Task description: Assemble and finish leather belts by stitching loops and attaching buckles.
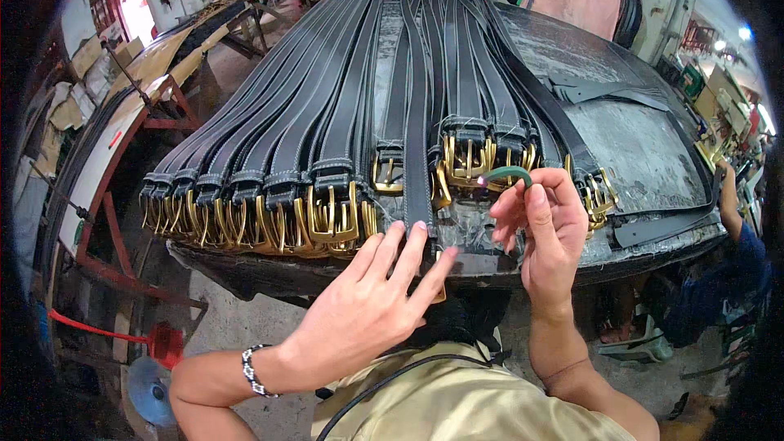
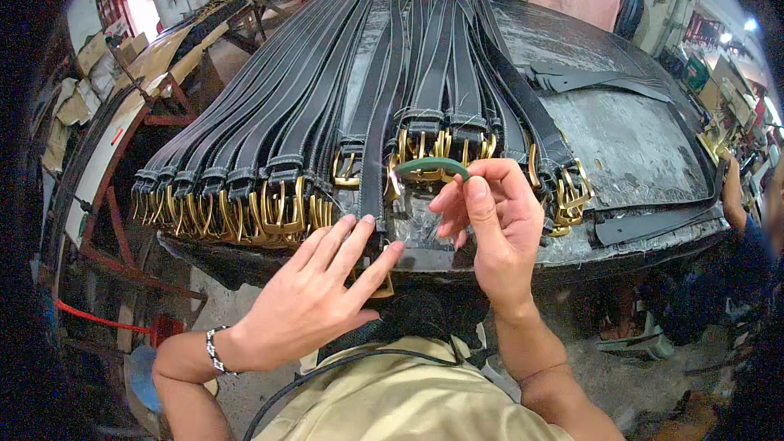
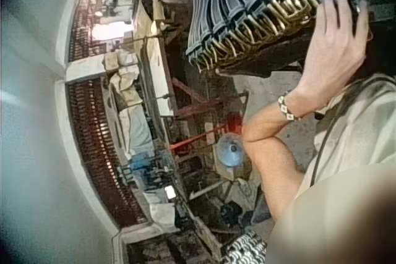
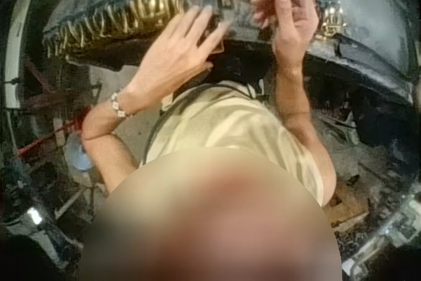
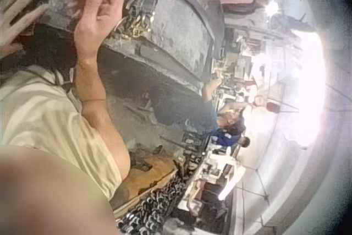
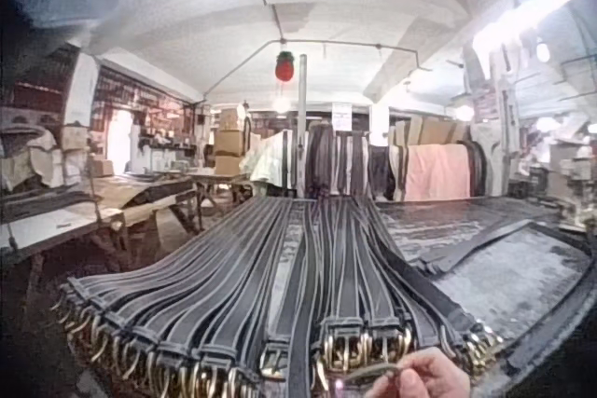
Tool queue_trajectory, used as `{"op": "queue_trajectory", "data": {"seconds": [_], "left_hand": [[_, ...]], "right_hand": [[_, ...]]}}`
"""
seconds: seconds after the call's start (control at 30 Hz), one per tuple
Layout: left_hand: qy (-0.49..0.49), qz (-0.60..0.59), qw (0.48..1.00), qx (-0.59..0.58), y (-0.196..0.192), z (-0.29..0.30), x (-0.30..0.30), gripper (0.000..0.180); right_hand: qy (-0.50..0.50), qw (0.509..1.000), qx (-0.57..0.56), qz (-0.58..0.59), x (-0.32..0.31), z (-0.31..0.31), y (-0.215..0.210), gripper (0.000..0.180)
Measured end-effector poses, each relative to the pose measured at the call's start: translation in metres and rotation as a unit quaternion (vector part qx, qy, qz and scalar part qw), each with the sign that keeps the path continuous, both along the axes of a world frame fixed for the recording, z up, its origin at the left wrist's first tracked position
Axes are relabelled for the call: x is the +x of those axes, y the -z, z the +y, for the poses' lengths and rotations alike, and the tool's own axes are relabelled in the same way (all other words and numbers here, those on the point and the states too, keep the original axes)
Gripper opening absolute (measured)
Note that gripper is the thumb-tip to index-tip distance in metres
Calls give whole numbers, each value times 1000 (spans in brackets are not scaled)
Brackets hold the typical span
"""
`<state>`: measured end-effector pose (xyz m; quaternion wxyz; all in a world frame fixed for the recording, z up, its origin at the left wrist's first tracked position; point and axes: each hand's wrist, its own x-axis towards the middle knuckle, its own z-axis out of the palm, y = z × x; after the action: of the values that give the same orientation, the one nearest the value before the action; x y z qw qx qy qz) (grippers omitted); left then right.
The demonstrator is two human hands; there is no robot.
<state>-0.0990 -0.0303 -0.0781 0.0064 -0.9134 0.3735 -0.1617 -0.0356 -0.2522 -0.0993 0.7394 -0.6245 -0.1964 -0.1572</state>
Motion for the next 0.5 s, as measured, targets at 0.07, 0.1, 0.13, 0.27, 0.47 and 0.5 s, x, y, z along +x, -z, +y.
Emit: {"op": "queue_trajectory", "data": {"seconds": [0.07, 0.1, 0.13, 0.27, 0.47, 0.5], "left_hand": [[3, -27, 999, 25, 3, 3, 1, 56], [2, -52, 997, 53, 1, 3, 2, 54], [-2, -53, 997, 49, -4, 4, 2, 54], [40, 64, 994, 77, -60, 10, 10, 48], [90, 89, 986, -113, -153, 40, 132, 21], [48, 129, 983, -122, -192, 44, 131, 18]], "right_hand": [[4, 1000, -6, -3, 1, 4, 1, 21], [4, 1000, -9, -5, 3, 6, 1, 21], [1, 1000, -13, -6, 4, 6, 2, 21], [14, 1000, -4, -10, 5, 3, 4, 20], [39, 999, 7, -5, 12, -10, 16, 20], [20, 1000, 22, -10, 8, -4, 11, 20]]}}
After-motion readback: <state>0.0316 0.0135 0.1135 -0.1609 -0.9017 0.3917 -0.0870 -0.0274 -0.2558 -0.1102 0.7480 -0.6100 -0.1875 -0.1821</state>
